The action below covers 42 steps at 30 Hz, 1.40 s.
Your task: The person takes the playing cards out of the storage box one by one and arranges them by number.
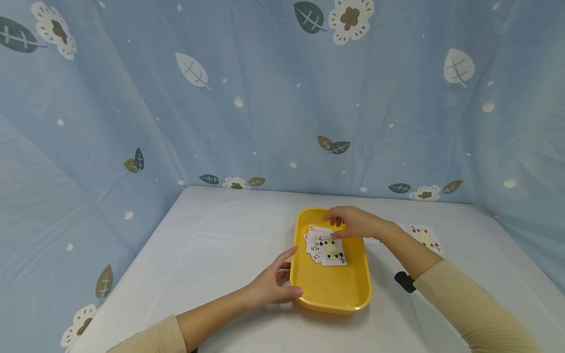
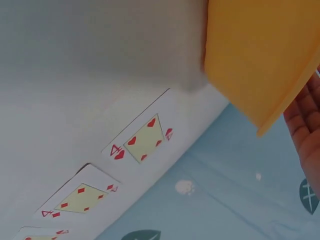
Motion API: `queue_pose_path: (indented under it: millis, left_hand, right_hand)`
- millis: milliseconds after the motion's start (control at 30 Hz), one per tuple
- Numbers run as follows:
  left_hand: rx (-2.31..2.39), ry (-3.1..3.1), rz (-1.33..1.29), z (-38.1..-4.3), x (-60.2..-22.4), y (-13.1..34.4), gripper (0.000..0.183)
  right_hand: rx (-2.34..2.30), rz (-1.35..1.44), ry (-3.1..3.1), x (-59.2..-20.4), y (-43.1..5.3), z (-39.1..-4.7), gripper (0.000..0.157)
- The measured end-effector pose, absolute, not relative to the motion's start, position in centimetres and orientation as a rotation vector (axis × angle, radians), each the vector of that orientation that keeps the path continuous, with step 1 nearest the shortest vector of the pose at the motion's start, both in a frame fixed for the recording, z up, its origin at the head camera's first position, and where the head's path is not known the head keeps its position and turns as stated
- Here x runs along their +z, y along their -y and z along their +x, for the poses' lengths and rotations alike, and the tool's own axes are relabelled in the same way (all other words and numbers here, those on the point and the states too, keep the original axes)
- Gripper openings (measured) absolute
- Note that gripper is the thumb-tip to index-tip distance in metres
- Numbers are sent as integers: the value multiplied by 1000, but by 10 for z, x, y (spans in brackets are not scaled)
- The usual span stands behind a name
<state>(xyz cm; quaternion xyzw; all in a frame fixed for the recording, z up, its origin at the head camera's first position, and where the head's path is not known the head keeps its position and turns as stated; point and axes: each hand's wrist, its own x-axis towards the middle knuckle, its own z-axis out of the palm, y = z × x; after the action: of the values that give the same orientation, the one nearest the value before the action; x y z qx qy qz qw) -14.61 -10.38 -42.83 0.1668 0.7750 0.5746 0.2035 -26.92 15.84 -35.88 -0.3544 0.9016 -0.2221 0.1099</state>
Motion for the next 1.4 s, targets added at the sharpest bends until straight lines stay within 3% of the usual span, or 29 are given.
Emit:
queue_pose_path:
  millis: [533, 1400]
  left_hand:
    - [1616, -2164, 527, -147, -432, 105, 89]
    - [1587, -2184, 542, -145, -431, 104, 91]
  right_hand:
    - [-444, -854, -2643, -376, -144, -278, 47]
    - [-208, -884, -2748, -398, -136, -281, 56]
